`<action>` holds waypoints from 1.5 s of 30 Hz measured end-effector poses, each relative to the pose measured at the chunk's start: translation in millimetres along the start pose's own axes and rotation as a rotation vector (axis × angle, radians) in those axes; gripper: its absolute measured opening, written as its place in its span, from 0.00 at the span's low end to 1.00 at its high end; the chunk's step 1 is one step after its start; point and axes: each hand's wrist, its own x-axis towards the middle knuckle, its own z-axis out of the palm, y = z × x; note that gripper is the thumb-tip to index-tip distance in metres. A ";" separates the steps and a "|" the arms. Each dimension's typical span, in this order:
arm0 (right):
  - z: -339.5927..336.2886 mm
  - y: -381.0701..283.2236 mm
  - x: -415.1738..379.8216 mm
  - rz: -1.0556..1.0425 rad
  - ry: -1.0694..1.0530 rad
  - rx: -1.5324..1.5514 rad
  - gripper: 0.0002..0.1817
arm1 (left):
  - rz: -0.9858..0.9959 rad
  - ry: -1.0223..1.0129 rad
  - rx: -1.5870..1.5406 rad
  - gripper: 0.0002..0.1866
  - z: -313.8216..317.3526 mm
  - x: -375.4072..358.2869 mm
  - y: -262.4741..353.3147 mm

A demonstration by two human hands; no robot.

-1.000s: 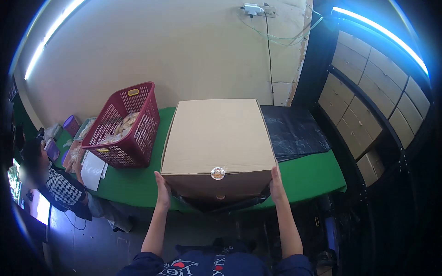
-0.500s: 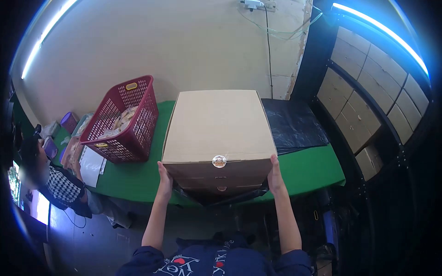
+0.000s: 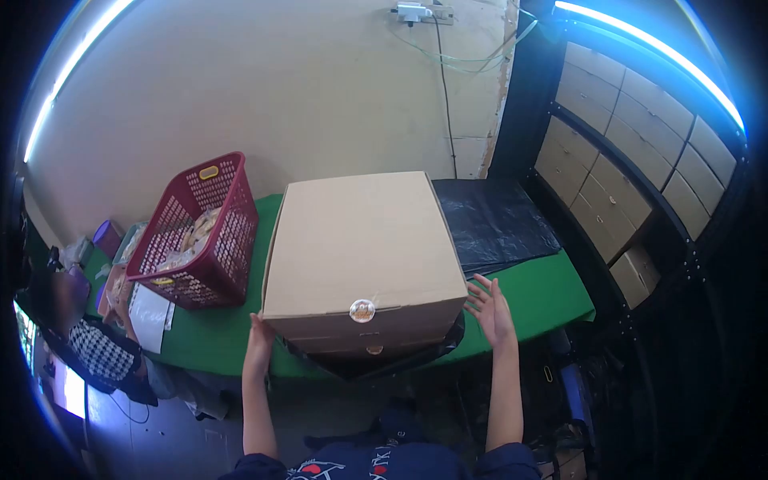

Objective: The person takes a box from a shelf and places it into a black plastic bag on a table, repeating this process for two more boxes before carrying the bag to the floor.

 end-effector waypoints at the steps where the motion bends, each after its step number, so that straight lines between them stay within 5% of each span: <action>1: -14.4 2.9 5.5 -0.012 0.097 -0.108 0.30 | -0.015 0.033 0.025 0.30 -9.0 5.7 -0.9; 4: -68.7 28.3 24.0 0.038 0.368 -0.369 0.27 | -0.128 0.286 0.459 0.31 -57.6 20.8 -67.5; 7: -86.9 58.2 22.3 0.317 0.453 -0.432 0.29 | -0.641 0.321 0.273 0.27 -50.3 4.3 -71.2; 10: -85.4 80.9 8.7 0.523 0.298 -0.222 0.26 | -0.847 0.305 -0.189 0.20 -34.0 -12.3 -76.9; 14: -97.1 99.2 8.4 0.513 0.143 -0.179 0.14 | -0.640 0.131 -0.360 0.09 -66.0 -19.4 -122.9; 17: -91.0 81.6 19.8 0.231 0.204 -0.413 0.07 | -0.443 0.124 -0.288 0.06 -67.0 -16.8 -111.5; 18: -66.8 64.8 20.6 0.237 0.284 -0.284 0.07 | -0.480 0.340 -0.216 0.06 -39.3 -12.6 -83.3; 19: -53.2 55.8 21.2 0.201 0.295 -0.381 0.07 | -0.487 0.350 -0.140 0.08 -31.5 -10.9 -77.8; 22: -31.0 41.9 15.6 0.138 0.263 -0.703 0.12 | -0.472 0.270 0.152 0.19 -24.5 -17.0 -79.9; 25: -60.9 84.1 13.9 0.163 0.296 -0.750 0.15 | -0.587 0.188 0.022 0.26 -32.3 -28.0 -116.9; 29: -139.9 171.3 12.8 0.437 0.331 -0.270 0.14 | -0.723 0.340 -0.417 0.31 -52.3 -45.5 -184.5; 31: -122.7 181.1 -6.8 0.575 0.263 -0.158 0.10 | -0.747 0.320 -0.492 0.27 -37.9 -53.7 -187.7; 32: -80.6 161.9 -18.3 0.587 0.328 0.005 0.07 | -0.708 0.278 -0.562 0.26 -37.5 -58.5 -200.9; 34: -111.1 189.9 -18.2 0.462 0.279 0.084 0.06 | -0.645 0.299 -0.656 0.20 -33.7 -63.7 -214.7; 35: -122.9 200.8 -19.7 0.399 0.255 0.123 0.06 | -0.629 0.299 -0.640 0.19 -36.6 -62.0 -224.6; 36: -115.3 201.7 -16.5 0.470 0.523 0.329 0.06 | -0.610 0.301 -0.626 0.18 -41.4 -58.5 -239.3; 45: -100.9 212.5 -20.5 0.677 0.509 0.535 0.06 | -0.597 0.328 -0.485 0.15 -34.7 -33.2 -267.4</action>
